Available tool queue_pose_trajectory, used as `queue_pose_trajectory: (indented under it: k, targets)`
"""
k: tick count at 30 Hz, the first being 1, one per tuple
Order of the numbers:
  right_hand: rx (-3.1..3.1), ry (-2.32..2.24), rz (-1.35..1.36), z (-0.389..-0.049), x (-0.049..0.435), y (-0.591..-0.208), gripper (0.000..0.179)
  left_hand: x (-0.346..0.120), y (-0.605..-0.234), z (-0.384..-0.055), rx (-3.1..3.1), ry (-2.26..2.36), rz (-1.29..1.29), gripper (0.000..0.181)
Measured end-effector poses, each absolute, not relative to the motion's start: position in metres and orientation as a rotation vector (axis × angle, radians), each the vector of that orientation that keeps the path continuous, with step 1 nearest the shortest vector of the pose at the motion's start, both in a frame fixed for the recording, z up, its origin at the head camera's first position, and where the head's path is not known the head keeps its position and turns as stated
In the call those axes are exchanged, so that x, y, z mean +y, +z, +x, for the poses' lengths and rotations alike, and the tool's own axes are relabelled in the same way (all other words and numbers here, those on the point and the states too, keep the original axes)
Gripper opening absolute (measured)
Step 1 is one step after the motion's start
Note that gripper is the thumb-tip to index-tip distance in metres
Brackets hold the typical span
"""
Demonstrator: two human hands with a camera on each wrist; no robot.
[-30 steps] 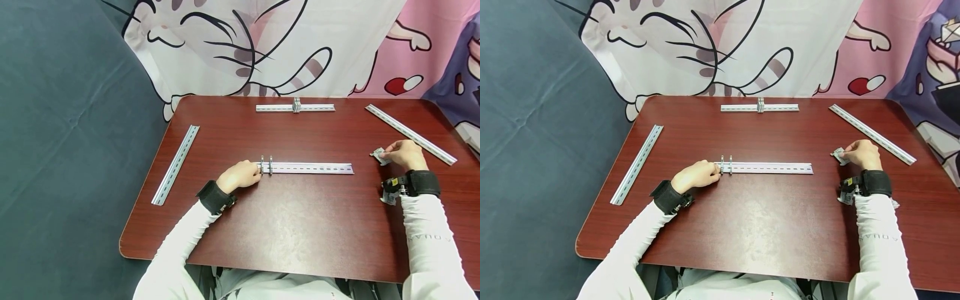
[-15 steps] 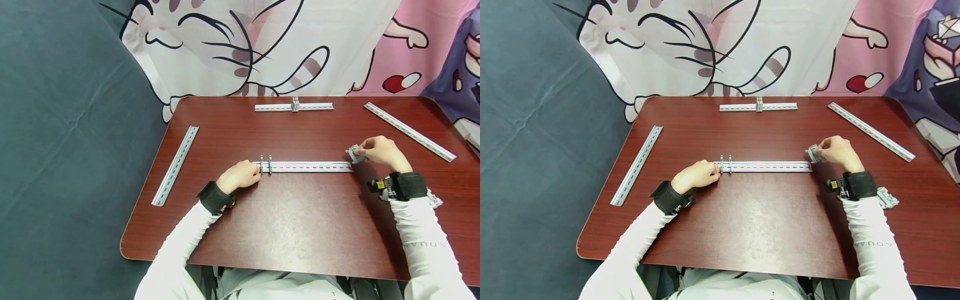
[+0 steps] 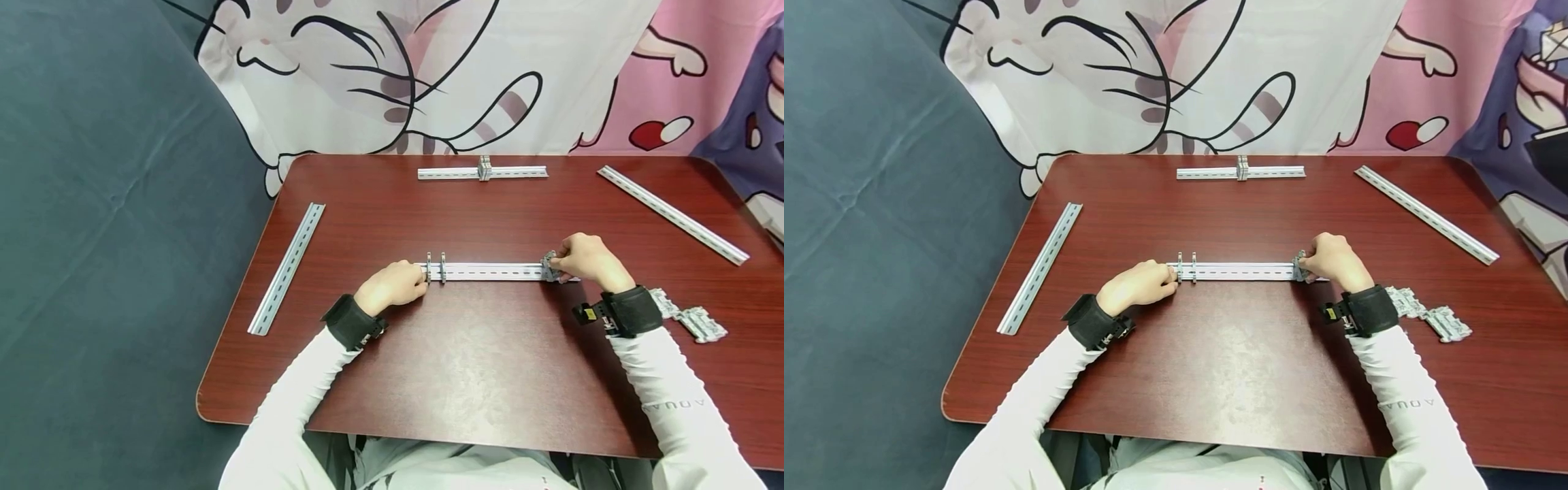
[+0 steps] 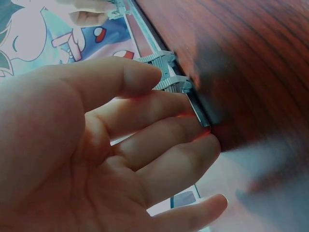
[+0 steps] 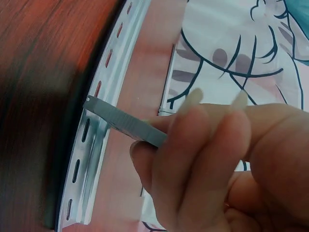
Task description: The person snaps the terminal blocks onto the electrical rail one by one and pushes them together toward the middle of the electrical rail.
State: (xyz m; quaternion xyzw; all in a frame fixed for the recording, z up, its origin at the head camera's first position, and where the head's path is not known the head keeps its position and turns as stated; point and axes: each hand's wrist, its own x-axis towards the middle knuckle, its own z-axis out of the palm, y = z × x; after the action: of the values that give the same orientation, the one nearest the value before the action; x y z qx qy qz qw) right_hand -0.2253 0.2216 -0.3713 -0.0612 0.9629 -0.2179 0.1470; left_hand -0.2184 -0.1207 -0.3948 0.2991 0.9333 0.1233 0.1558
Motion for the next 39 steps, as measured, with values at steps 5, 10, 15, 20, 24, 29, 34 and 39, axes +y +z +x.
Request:
queue_pose_trajectory:
  k: [5,10,15,20,24,29,34,39]
  targets:
    - [2.792,-0.585,-0.161,-0.224,0.216,-0.372,0.019,-0.121,-0.393,-0.219,2.665,0.362,0.848,0.042]
    - [2.763,-0.597,-0.14,-0.225,0.214,-0.373,0.019,-0.12,-0.394,-0.22,2.654,0.366,0.848,0.042]
    - [2.762,-0.626,-0.12,-0.229,0.212,-0.371,0.015,-0.12,-0.391,-0.22,2.652,0.355,0.837,0.042]
    - [2.727,-0.631,-0.061,-0.234,0.21,-0.369,0.011,-0.12,-0.392,-0.22,2.67,0.344,0.85,0.041]
    - [2.725,-0.585,-0.037,-0.236,0.208,-0.37,0.012,-0.119,-0.393,-0.219,2.663,0.345,0.842,0.04]
    - [2.715,-0.528,-0.046,-0.237,0.206,-0.369,0.019,-0.119,-0.392,-0.217,2.657,0.337,0.826,0.041]
    - [2.709,-0.465,-0.026,-0.244,0.205,-0.368,0.019,-0.118,-0.392,-0.218,2.675,0.334,0.834,0.039]
    - [2.738,-0.517,-0.061,-0.238,0.208,-0.373,0.018,-0.116,-0.396,-0.216,2.672,0.339,0.816,0.04]
